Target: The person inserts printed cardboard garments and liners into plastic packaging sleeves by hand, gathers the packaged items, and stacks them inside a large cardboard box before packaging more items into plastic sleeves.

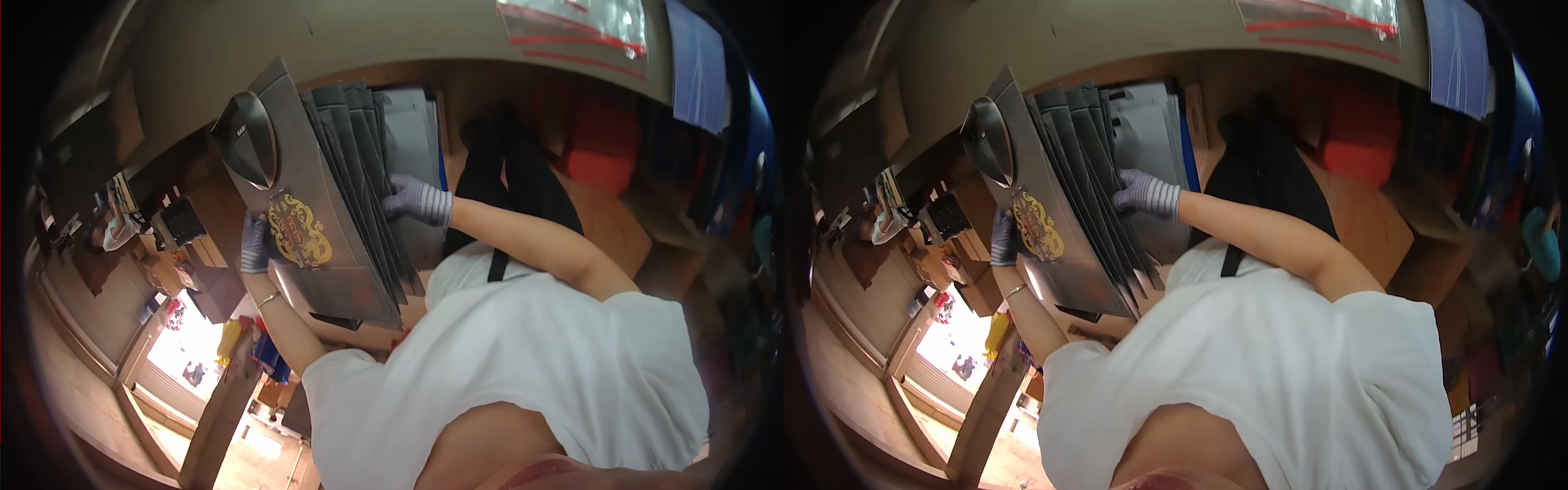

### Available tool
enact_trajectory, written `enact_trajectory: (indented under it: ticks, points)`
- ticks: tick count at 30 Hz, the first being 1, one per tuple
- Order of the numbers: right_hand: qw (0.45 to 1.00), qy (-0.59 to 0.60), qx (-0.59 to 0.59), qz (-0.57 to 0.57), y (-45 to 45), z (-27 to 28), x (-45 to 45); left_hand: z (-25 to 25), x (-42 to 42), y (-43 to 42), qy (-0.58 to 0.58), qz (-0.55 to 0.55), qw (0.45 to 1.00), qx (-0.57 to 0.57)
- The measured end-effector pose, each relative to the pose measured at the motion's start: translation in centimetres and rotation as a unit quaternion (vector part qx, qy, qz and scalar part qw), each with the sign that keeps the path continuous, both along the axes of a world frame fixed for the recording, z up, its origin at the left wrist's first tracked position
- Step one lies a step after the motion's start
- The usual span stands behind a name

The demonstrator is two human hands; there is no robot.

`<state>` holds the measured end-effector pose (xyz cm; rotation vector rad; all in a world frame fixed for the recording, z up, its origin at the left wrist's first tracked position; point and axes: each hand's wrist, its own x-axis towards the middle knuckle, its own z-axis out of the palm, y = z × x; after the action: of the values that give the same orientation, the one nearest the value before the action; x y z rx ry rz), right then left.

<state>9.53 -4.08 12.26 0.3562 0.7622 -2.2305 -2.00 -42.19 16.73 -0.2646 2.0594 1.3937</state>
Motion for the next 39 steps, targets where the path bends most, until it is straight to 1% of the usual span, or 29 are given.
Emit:
enact_trajectory:
  ticks: [3,4,5,6,7,8,9,10,12,13,14,16,17,20,22,23,25,27,28,30,31,32,33,34,35,36,37,38,39]
  points:
    - [0.997,-0.001,-0.032,-0.07,1.8,-0.3,-4.1,4.1,-5.5,6.4,0.049,-0.013,0.998,-0.036]
    - [0.994,-0.007,-0.053,-0.092,2.4,-1.0,-5.8,3.7,-8.3,7.0,0.059,0.007,0.996,-0.07]
    - [0.994,0.028,-0.035,-0.096,3.5,-0.9,-8.2,3.0,-11.4,7.7,0.067,0.026,0.992,-0.104]
    - [0.993,0.061,-0.019,-0.099,4.7,-0.9,-10.7,2.5,-14.5,9.3,0.097,0.003,0.991,-0.089]
    - [0.993,0.045,-0.03,-0.107,5.7,-3.4,-12.8,2.3,-17.4,11.4,0.126,-0.019,0.989,-0.076]
    - [0.992,0.031,-0.041,-0.116,6.8,-5.8,-14.9,2.2,-19.8,13.7,0.169,-0.021,0.977,-0.131]
    - [0.989,-0.01,-0.039,-0.143,7.8,-6.4,-17.1,1.8,-22.1,16.1,0.13,-0.006,0.988,-0.078]
    - [0.983,-0.049,-0.039,-0.172,8.7,-7.0,-19.3,0.6,-23.9,18.4,0.188,0.008,0.979,-0.084]
    - [0.984,-0.008,0.008,-0.177,10.7,-9.2,-23.0,-1.9,-27.2,21.3,0.204,-0.002,0.972,-0.116]
    - [0.96,0.151,0.188,-0.139,11.5,-13.3,-24.4,-3.6,-28.8,22.0,0.187,0.01,0.975,-0.121]
    - [0.875,0.273,0.383,-0.113,12.3,-17.3,-25.8,-4.4,-29.1,23.3,0.196,0.002,0.971,-0.139]
    - [0.805,0.153,0.573,-0.001,14.5,-11.5,-25.3,-3.7,-29.0,24.8,0.196,-0.009,0.965,-0.173]
    - [0.813,0.158,0.56,0.004,15.2,-9.8,-24.3,-3.9,-29.3,24.5,0.202,-0.001,0.965,-0.166]
    - [0.751,0.237,0.599,-0.149,16.8,-3.3,-20.4,-4.3,-30.1,24.2,0.217,0.017,0.961,-0.172]
    - [0.742,0.244,0.609,-0.14,16.7,0.9,-19.2,-3.1,-30.0,24.9,0.22,0.011,0.953,-0.207]
    - [0.735,0.245,0.617,-0.137,16.6,2.4,-19.1,-3.1,-30.4,24.9,0.219,0.032,0.959,-0.18]
    - [0.713,0.225,0.662,-0.054,16.1,3.9,-19.1,-3.2,-30.9,24.8,0.209,0.074,0.967,-0.124]
    - [0.688,0.217,0.693,-0.001,15.9,5.4,-19.2,0.2,-29.9,25.9,0.265,0.037,0.947,-0.176]
    - [0.691,0.237,0.681,-0.045,15.8,5.9,-19.1,1.9,-29.0,26.5,0.292,0.016,0.935,-0.199]
    - [0.687,0.259,0.666,-0.133,16.4,6.6,-17.9,3.8,-28.3,25.9,0.314,0.034,0.939,-0.135]
    - [0.715,0.268,0.619,-0.182,16.8,7.4,-17.0,5.5,-27.4,26.4,0.307,0.019,0.936,-0.168]
    - [0.779,0.256,0.522,-0.235,17.3,8.2,-15.8,6.7,-25.8,27.1,0.286,0.093,0.952,-0.063]
    - [0.828,0.245,0.415,-0.287,17.8,9.2,-14.5,9.4,-23.1,28.9,0.285,0.153,0.946,-0.015]
    - [0.86,0.24,0.299,-0.336,18.6,10.5,-13.3,9.8,-23.0,27.9,0.277,0.141,0.95,0.028]
    - [0.87,0.269,0.267,-0.315,20.1,13.4,-11.8,9.9,-22.2,27.2,0.284,0.15,0.939,0.125]
    - [0.887,0.262,0.19,-0.329,21.5,13.3,-10.3,10.8,-20.5,28.1,0.316,0.161,0.925,0.139]
    - [0.876,0.309,0.064,-0.365,22.6,13.2,-8.5,10.8,-19.1,29.1,0.38,0.184,0.89,0.17]
    - [0.849,0.351,-0.064,-0.39,23.4,13.1,-6.9,11.5,-17.1,32.0,0.332,0.202,0.885,0.258]
    - [0.841,0.354,-0.059,-0.404,24.0,13.6,-5.3,12.0,-14.7,35.0,0.279,0.221,0.871,0.339]
